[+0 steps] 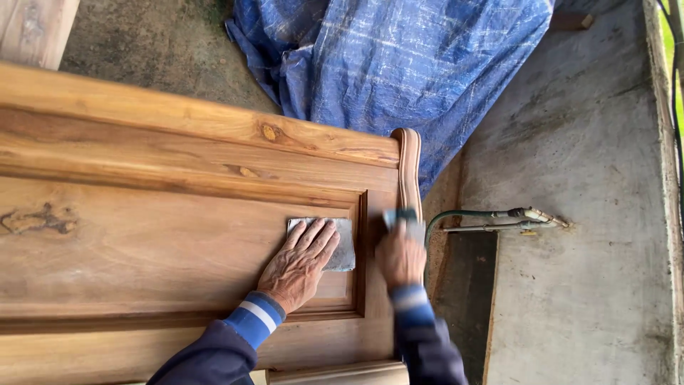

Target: The recorder is sanding a wooden furniture panel and wiping it with a cloth.

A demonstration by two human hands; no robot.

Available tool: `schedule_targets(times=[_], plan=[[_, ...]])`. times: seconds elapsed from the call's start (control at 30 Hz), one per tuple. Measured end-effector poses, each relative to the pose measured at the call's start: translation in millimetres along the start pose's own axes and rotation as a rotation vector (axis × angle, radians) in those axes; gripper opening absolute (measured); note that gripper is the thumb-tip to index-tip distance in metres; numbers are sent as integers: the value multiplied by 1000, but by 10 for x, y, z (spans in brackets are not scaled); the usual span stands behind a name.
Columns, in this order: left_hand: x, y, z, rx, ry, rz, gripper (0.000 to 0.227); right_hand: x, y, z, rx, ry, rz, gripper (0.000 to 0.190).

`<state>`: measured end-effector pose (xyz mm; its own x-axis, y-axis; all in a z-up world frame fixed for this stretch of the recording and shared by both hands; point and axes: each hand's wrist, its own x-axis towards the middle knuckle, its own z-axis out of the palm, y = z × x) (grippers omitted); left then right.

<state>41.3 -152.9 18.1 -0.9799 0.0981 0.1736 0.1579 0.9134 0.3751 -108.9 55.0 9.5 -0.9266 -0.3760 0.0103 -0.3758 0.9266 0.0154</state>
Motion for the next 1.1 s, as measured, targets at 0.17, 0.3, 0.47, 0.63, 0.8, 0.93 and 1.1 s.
schedule_targets(times=[0.17,0.3,0.47,0.63,0.8,0.93,1.1], plan=[[-5,23,-16,-18,-21,-12,59,534,87,253,-89,211,-147,15],[-27,6,69,-1,8,-11,60,-750,237,0,-74,-170,-30,24],[-30,32,41,-10,9,-11,60,-1666,435,-17,17,-111,-44,31],[-32,26,52,14,24,-16,59,-590,182,-6,8,8,-77,36],[-19,35,-46,-9,3,-3,61,-78,143,50,4,74,-133,24],[-38,18,3,-31,41,-17,60,-1092,361,59,21,-140,-36,28],[-24,16,10,-22,53,-4,63,-710,310,68,-157,-160,-19,24]])
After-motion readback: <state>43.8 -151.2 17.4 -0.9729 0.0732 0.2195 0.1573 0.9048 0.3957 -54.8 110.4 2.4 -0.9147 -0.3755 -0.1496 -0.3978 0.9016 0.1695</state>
